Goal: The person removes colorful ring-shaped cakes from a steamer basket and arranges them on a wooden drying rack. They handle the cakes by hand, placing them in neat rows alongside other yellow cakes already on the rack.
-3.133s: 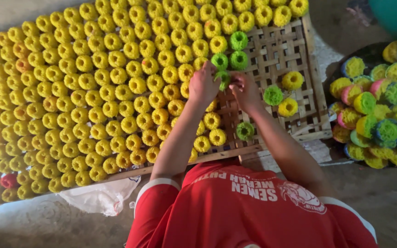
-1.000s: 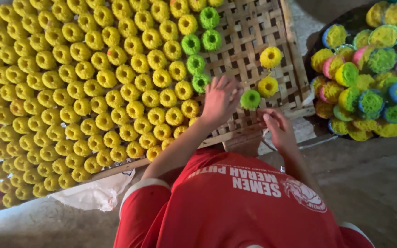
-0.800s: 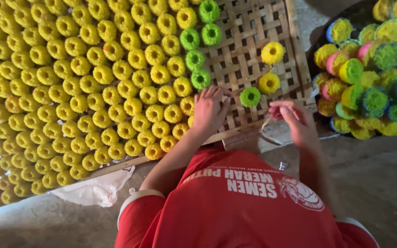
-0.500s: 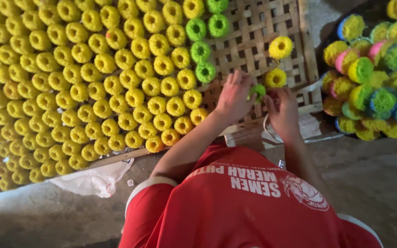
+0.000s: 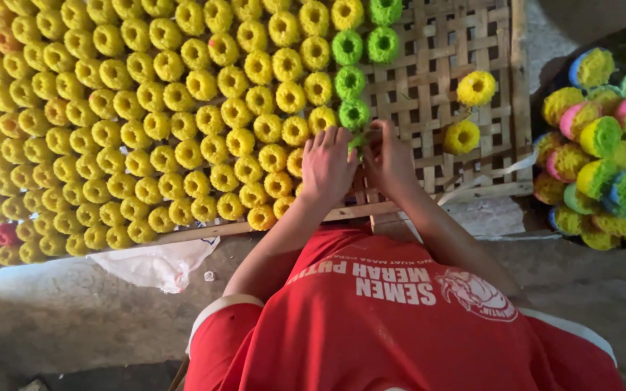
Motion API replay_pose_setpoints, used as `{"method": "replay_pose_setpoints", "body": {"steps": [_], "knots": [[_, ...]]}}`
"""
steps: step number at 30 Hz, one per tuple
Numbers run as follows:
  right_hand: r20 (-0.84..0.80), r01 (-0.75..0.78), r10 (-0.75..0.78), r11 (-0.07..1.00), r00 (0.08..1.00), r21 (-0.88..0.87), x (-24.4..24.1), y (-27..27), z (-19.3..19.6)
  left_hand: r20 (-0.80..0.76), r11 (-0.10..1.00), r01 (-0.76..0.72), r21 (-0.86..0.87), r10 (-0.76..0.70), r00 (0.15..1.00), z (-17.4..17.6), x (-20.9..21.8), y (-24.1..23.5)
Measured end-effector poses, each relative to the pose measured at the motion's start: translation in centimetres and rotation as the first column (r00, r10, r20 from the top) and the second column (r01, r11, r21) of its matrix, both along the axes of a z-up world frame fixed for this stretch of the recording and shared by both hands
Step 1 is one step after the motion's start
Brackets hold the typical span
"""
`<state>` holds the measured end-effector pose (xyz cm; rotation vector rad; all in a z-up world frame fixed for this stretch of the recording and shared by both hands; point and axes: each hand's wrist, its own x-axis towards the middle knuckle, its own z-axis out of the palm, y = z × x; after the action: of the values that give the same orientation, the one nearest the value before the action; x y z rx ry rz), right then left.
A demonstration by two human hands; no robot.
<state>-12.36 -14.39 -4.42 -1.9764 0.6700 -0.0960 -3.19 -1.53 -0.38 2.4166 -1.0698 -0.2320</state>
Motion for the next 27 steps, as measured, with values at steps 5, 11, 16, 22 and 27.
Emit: {"method": "replay_pose_setpoints", "body": {"steps": [5,11,16,22,27], "knots": [[0.094,-0.066,0.080,0.988,0.992,-0.140,-0.5,-0.2,1.4,0.082,0.997,-0.055,-0.059,0.059,0.995,0.3,0.6,0.7],[0.146,0.232,-0.197,0.928,0.970,-0.292,-7.5,-8.6,4.2,-0.163,0.990,0.054,-0.134,-0.076,0.984,-0.9,-0.2,-1.3],[0.030,0.147,-0.159,0.799,0.987,-0.583,-11.3,-12.2,2.1,-0.377,0.934,0.220,-0.282,-0.319,0.870,-5.1,-5.4,-10.0],[0.118,0.171,-0.145,0.951,0.982,-0.258,-11.5,-10.1,-0.5,-0.585,0.957,0.061,-0.284,-0.223,0.780,-7.6,-7.3,-12.2],[0.206,0.052,-0.109,0.963,0.973,0.264,-10.5,-7.2,-0.3,-0.610,0.930,-0.003,-0.368,-0.239,0.756,-3.7,-5.6,-5.0]]}}
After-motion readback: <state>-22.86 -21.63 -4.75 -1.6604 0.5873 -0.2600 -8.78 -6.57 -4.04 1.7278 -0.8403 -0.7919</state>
